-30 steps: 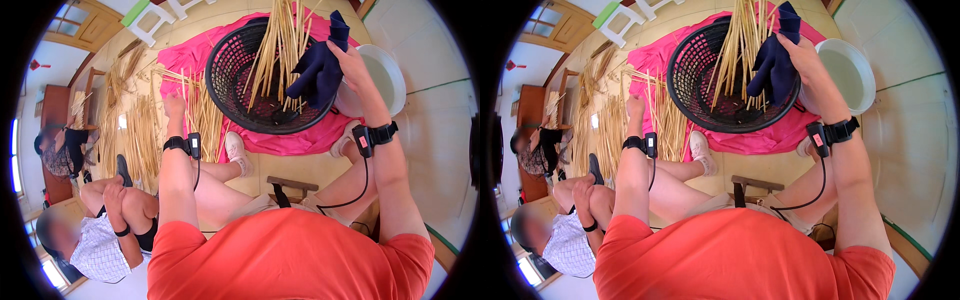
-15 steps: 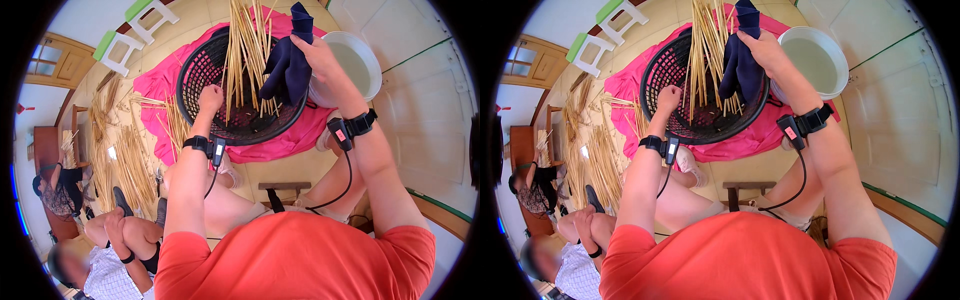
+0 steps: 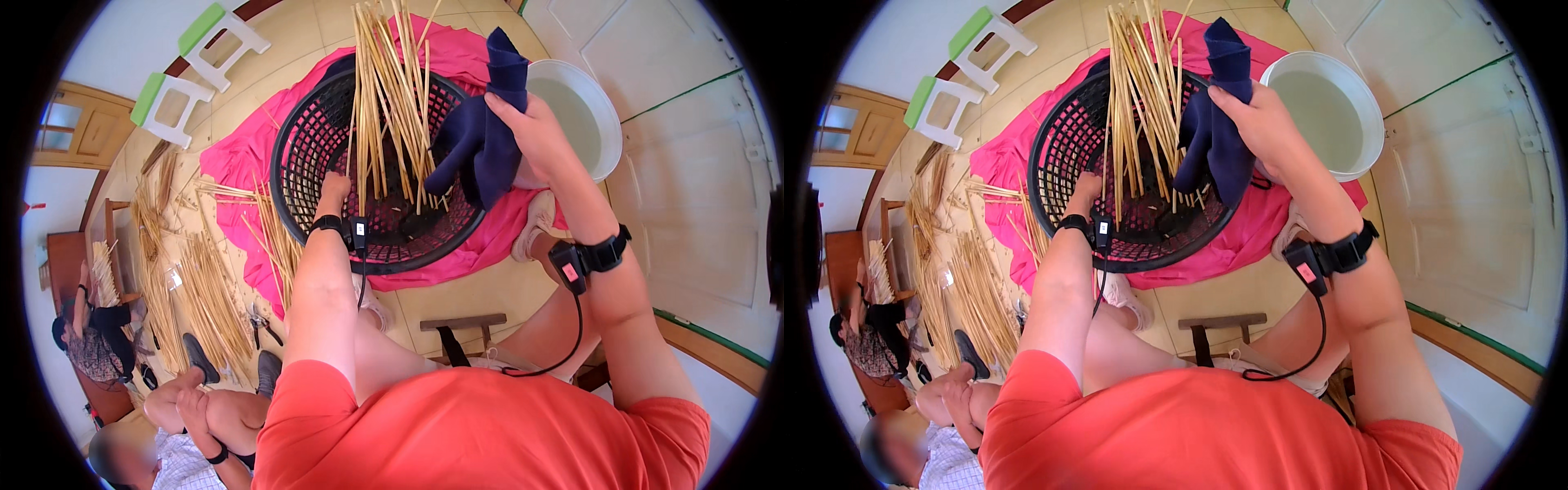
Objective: The person cleans long bamboo strips by pulling each strip through a dark cloth held in their hand, then placing the cleaned strips into a black basket.
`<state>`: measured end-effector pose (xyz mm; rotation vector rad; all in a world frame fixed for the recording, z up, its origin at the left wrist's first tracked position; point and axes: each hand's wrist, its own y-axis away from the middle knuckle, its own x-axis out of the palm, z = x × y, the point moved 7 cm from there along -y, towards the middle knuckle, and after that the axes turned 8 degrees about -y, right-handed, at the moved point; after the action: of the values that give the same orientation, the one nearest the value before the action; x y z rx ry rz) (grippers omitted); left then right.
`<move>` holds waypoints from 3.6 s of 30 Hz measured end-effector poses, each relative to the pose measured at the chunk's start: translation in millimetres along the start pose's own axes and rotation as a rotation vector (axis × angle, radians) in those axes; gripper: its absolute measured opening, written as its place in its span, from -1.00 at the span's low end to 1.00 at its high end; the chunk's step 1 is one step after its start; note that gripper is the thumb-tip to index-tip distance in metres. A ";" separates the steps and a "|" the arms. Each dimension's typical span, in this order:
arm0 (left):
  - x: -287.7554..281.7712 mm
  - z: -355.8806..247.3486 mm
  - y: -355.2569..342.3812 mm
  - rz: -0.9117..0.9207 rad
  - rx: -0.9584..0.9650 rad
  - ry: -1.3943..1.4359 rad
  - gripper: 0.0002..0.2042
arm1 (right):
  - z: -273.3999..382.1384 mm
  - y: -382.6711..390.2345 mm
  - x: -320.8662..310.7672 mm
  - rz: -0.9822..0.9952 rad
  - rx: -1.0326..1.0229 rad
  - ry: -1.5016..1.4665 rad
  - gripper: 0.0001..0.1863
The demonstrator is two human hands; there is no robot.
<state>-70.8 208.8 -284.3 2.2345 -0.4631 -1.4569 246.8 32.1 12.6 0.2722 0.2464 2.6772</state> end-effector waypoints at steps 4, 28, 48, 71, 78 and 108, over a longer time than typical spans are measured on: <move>2.1 36.9 -24.2 -0.084 -0.027 -0.066 -0.50 | -1.4 7.0 12.7 0.051 0.063 -0.034 -0.65; 10.0 13.0 -16.8 -0.258 -0.019 -0.116 -0.57 | -6.5 -4.2 9.7 -0.017 0.101 -0.031 -0.62; 33.3 -21.0 28.0 -0.109 0.138 -0.356 -0.72 | -5.8 -6.3 7.0 0.014 0.081 0.016 -0.61; -57.1 -30.6 119.0 0.421 -0.003 0.610 -0.84 | 10.0 1.9 30.1 0.149 0.036 -0.155 -0.71; -78.4 -34.2 250.4 0.402 -0.063 0.822 -0.88 | 3.5 1.3 42.7 0.221 0.021 -0.184 -0.69; -104.8 -177.1 244.1 0.005 0.741 0.530 -0.78 | 18.2 -10.5 75.5 0.249 -0.118 -0.503 -0.81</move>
<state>40.5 83.4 -12.6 3.0363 -0.9243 -0.6676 188.3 77.0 39.3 0.9723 -0.1082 2.7357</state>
